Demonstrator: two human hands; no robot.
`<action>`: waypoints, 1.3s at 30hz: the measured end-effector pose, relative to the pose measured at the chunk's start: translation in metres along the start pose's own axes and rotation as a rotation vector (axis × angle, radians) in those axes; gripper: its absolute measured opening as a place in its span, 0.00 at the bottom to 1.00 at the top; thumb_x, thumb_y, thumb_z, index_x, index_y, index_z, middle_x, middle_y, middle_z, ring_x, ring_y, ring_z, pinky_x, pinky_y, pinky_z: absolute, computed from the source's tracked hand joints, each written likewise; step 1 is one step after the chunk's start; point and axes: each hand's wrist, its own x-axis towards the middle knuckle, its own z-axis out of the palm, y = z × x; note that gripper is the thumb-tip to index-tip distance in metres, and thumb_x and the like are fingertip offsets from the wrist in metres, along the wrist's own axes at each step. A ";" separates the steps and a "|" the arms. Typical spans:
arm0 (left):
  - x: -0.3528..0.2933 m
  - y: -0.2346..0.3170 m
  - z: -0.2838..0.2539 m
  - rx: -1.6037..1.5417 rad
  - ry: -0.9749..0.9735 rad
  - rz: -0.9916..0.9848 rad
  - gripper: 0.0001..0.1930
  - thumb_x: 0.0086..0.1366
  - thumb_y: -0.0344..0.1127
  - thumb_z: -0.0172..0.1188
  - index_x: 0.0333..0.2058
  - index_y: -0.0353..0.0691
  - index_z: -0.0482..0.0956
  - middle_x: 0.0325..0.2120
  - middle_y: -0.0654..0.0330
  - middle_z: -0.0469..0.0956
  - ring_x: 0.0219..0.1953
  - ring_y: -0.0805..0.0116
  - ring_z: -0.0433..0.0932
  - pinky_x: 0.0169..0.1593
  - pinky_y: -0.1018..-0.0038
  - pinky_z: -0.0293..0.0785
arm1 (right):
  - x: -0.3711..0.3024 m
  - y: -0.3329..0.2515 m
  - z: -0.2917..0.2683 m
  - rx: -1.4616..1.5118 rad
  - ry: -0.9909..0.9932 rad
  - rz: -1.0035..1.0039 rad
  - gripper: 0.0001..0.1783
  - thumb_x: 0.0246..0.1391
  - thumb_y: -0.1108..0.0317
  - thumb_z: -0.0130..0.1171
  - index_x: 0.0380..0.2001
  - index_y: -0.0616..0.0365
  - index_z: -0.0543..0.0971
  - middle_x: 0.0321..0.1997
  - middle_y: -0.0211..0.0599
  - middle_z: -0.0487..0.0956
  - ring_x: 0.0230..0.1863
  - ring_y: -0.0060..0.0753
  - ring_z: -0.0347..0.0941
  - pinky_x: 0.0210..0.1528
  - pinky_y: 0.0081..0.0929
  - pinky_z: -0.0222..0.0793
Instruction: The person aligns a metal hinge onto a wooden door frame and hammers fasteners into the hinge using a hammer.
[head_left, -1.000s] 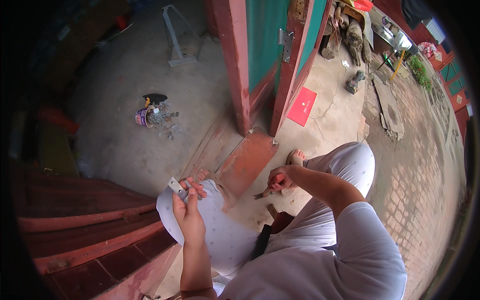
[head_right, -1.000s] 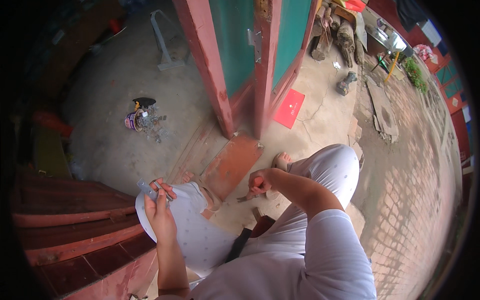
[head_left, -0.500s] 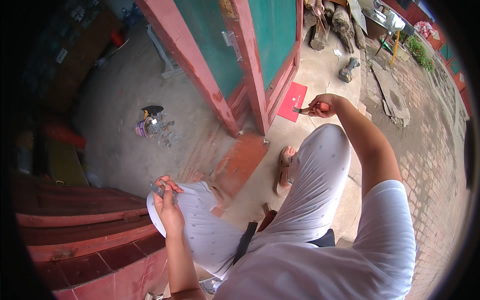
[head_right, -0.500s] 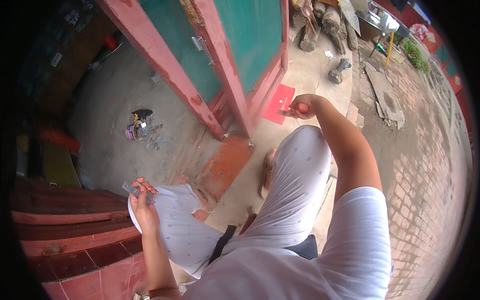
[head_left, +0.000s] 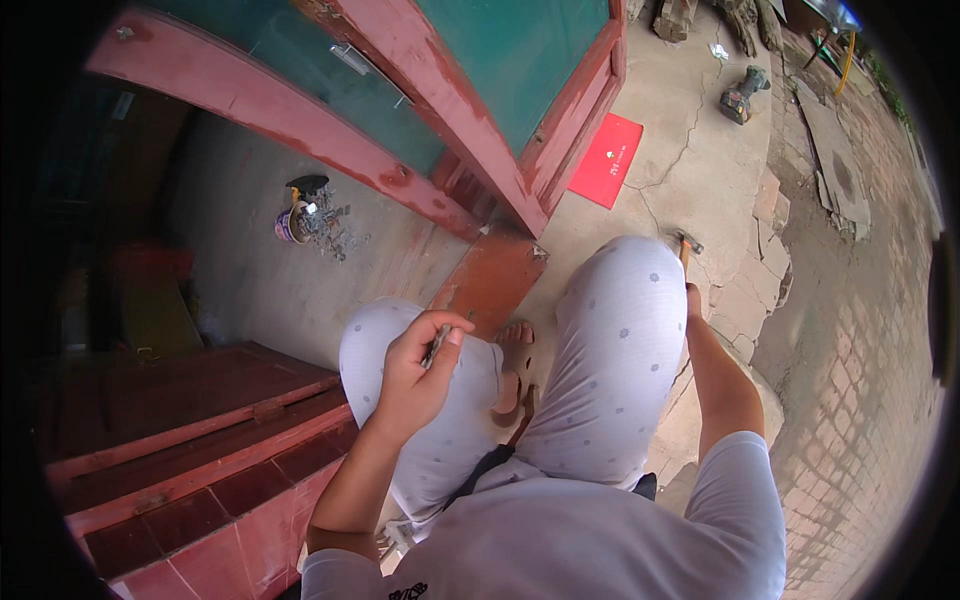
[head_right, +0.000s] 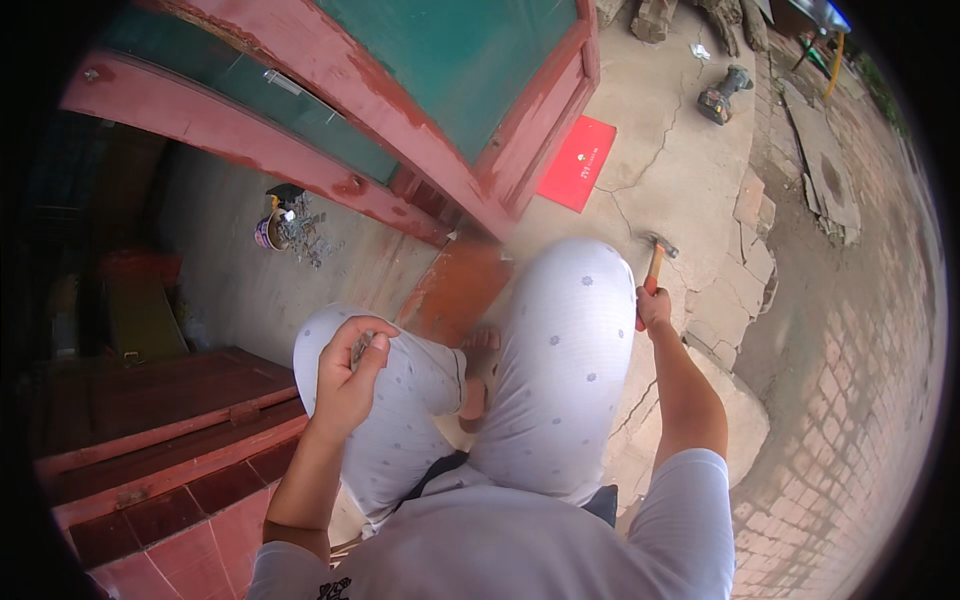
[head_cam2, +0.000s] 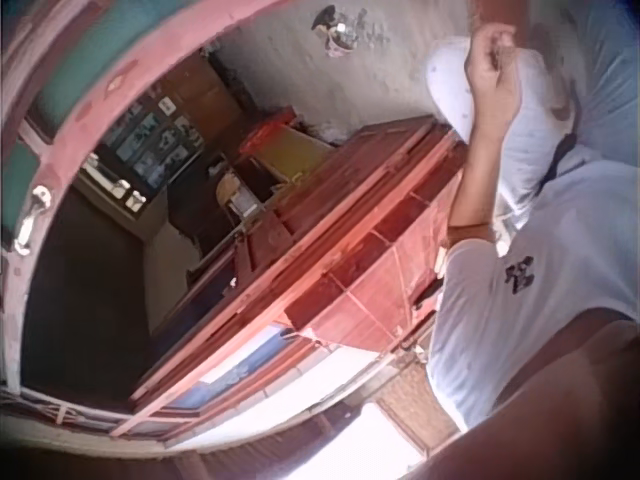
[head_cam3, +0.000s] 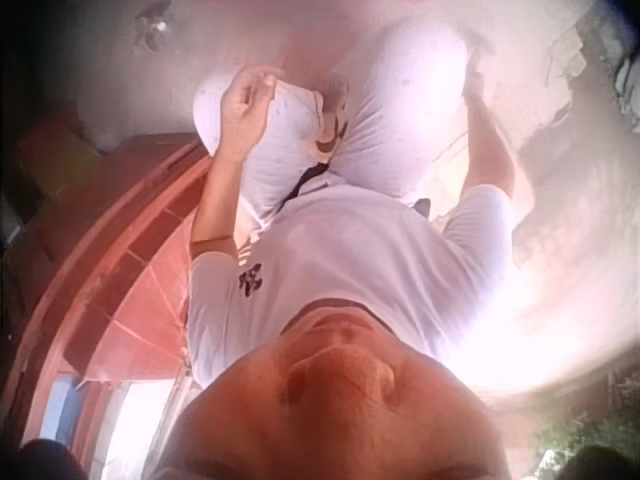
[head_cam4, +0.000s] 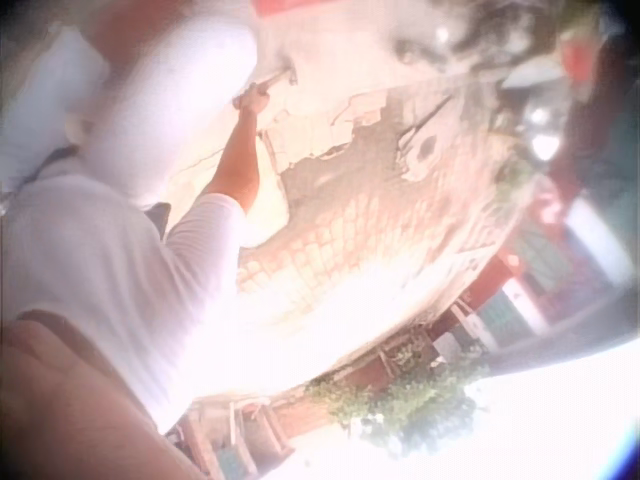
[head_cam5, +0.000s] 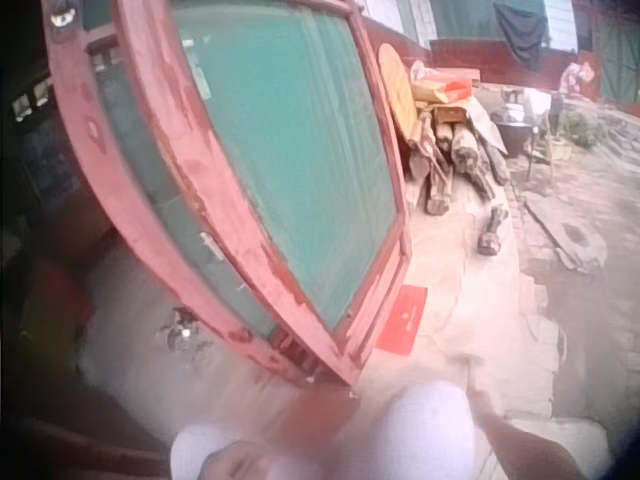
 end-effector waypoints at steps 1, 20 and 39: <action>-0.002 -0.004 -0.003 0.079 0.045 0.054 0.05 0.66 0.25 0.52 0.38 0.35 0.75 0.26 0.67 0.71 0.27 0.84 0.63 0.32 0.86 0.60 | -0.010 -0.003 0.026 0.019 -0.033 0.044 0.23 0.49 0.59 0.58 0.41 0.68 0.73 0.33 0.45 0.78 0.34 0.38 0.77 0.36 0.36 0.73; -0.019 -0.064 -0.004 0.486 0.373 0.599 0.17 0.40 0.28 0.63 0.34 0.44 0.77 0.21 0.66 0.69 0.22 0.68 0.70 0.26 0.71 0.66 | -0.046 -0.022 0.062 0.215 -0.267 0.437 0.19 0.53 0.61 0.55 0.43 0.65 0.73 0.36 0.43 0.78 0.36 0.36 0.76 0.39 0.33 0.73; -0.092 -0.143 -0.083 0.267 0.804 -0.068 0.10 0.62 0.35 0.58 0.36 0.34 0.74 0.22 0.53 0.76 0.20 0.63 0.73 0.27 0.71 0.69 | -0.082 -0.041 0.035 0.238 -0.244 0.410 0.16 0.58 0.63 0.52 0.45 0.63 0.72 0.39 0.40 0.78 0.38 0.34 0.76 0.42 0.30 0.72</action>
